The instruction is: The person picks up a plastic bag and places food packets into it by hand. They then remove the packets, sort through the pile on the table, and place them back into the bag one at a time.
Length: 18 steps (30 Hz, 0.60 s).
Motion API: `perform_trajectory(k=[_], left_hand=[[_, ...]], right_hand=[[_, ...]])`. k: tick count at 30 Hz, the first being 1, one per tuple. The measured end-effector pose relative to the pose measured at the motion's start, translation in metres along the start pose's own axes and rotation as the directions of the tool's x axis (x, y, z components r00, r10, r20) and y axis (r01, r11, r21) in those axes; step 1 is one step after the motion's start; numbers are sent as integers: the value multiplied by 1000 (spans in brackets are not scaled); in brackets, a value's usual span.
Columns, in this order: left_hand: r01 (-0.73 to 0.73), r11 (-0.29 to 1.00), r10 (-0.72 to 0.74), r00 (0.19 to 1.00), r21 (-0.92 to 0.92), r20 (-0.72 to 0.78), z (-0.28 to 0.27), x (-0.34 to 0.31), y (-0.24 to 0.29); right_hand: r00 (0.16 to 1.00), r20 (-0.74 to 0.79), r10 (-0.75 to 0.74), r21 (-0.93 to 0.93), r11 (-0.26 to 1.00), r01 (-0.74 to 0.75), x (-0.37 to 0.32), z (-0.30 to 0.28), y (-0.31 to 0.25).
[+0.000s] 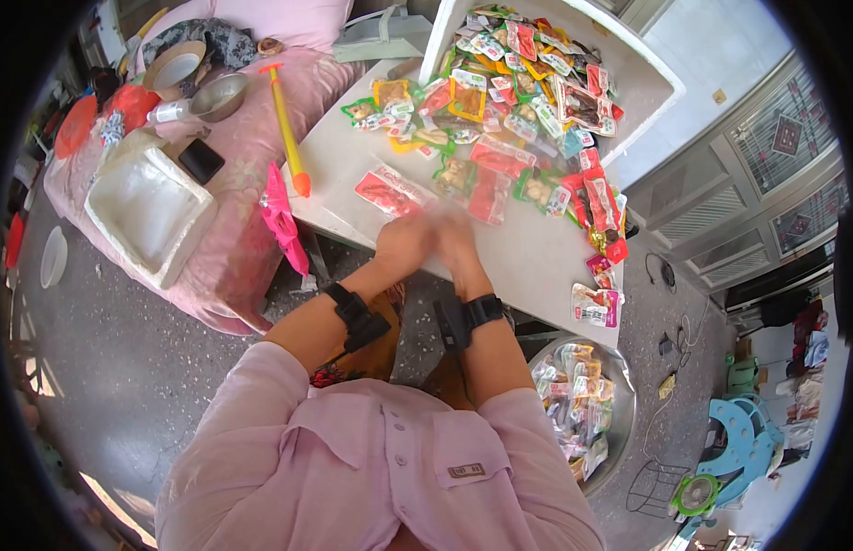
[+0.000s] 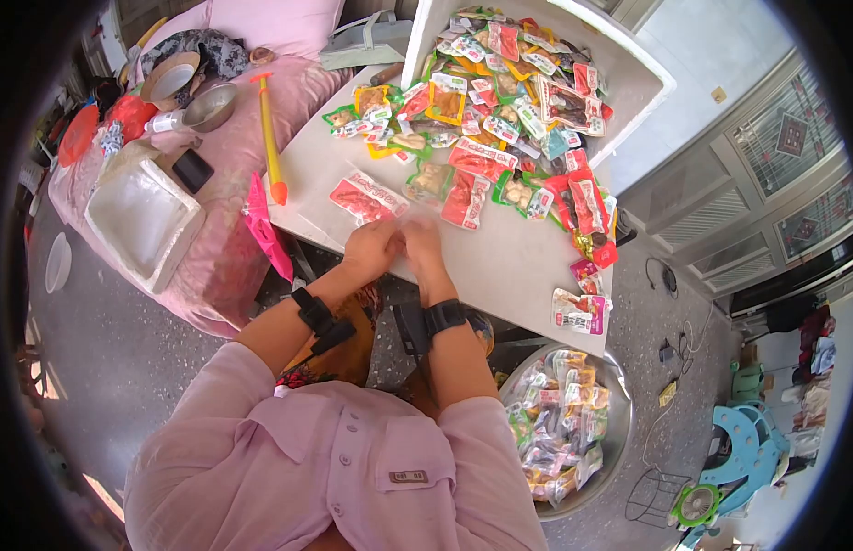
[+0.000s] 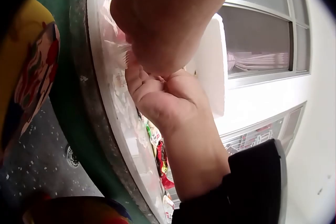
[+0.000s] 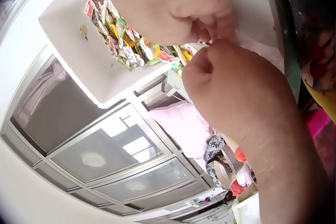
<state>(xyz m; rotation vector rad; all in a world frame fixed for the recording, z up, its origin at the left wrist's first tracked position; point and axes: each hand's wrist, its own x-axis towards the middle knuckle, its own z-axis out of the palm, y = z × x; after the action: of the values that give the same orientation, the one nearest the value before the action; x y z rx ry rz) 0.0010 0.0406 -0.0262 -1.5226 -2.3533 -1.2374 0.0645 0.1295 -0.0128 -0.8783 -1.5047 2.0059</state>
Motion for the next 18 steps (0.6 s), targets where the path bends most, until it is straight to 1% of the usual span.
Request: perform_trajectory(k=[3,4,5,6,8,10,11,13,14,18], left_hand=[[-53,999,54,997,11,-52,8,-2,-14],[-73,997,75,996,36,-51,11,-4,-20],[-92,994,95,994,61,-49,15,-6,-27],[-112,990,116,992,84,-45,19,-8,-30],[-165,981,173,982,101,-81,24,-10,-34],[-199,973,211,972,114,-107,24,-11,-35],[-208,971,221,969,117,-114,23,-10,-35],[-211,971,224,967,113,-120,22,-11,-34],[-207,973,219,969,106,-117,22,-11,-34],[-189,976,199,976,112,-88,21,-11,-33]], right_hand=[[997,-65,-48,-30,999,46,-1,-1,4],[978,-130,-165,-238,962,131,9,-10,12],[942,-167,-290,-442,877,191,25,-29,25],[893,-175,-415,-627,746,224,34,-44,29],[818,-160,-552,-787,572,232,29,-59,2],[814,-184,-551,-920,389,55,43,-82,-4],[833,-252,-492,-933,351,-75,46,-86,-6],[836,-395,-382,-915,245,-321,40,-80,-22],[858,-423,-291,-898,256,-357,45,-84,-20],[872,-398,-286,-905,279,-321,47,-79,-18]])
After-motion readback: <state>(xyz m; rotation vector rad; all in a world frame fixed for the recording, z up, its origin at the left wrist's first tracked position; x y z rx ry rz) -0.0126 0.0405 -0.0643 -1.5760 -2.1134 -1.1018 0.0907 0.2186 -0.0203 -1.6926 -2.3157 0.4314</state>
